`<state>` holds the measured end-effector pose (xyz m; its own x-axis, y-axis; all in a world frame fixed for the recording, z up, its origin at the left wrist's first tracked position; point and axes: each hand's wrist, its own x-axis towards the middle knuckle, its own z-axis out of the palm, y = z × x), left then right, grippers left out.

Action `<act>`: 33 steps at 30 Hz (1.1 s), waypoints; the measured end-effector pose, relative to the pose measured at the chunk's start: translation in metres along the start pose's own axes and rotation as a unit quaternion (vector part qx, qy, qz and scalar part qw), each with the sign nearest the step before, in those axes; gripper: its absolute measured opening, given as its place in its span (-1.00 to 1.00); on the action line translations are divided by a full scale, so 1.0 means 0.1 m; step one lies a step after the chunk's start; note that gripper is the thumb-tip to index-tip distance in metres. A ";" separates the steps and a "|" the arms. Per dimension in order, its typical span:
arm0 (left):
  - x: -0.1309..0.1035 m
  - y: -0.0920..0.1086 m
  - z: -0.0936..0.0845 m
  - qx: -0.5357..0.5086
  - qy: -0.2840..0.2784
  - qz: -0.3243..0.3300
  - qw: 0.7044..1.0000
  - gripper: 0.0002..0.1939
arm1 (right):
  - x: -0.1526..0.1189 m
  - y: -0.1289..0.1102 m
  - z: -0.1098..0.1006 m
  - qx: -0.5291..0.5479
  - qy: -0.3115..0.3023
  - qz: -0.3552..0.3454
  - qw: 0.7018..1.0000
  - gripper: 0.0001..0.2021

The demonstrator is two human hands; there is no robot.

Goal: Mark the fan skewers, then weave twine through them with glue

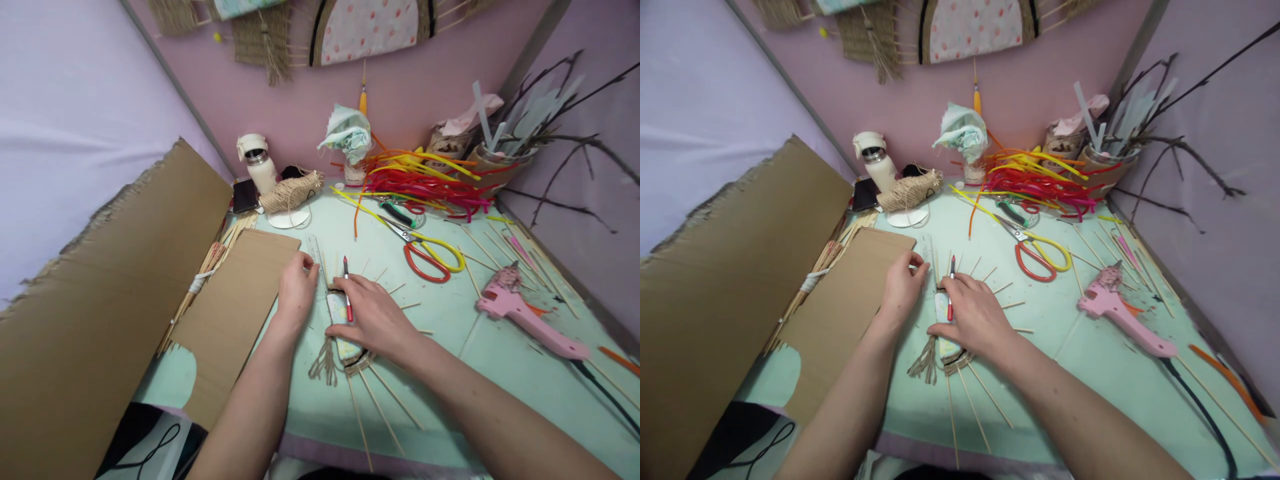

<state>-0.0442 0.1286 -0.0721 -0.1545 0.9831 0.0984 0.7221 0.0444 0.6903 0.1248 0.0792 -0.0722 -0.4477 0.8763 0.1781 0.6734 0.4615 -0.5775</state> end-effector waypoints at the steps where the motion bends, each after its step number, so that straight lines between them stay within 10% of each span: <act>1: 0.00 0.00 0.00 0.003 0.000 0.002 1.000 -0.98 | 0.00 0.00 0.00 0.002 0.000 0.001 1.000 -0.33; 33: -0.01 0.02 0.02 0.034 -0.015 0.018 0.999 -0.99 | 0.01 -0.02 0.00 0.007 0.008 0.022 1.000 -0.35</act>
<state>-0.0418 0.1282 -0.0720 -0.1089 0.9890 0.0998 0.7711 0.0207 0.6363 0.1232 0.0798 -0.0706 -0.4087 0.8975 0.1656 0.6841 0.4213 -0.5954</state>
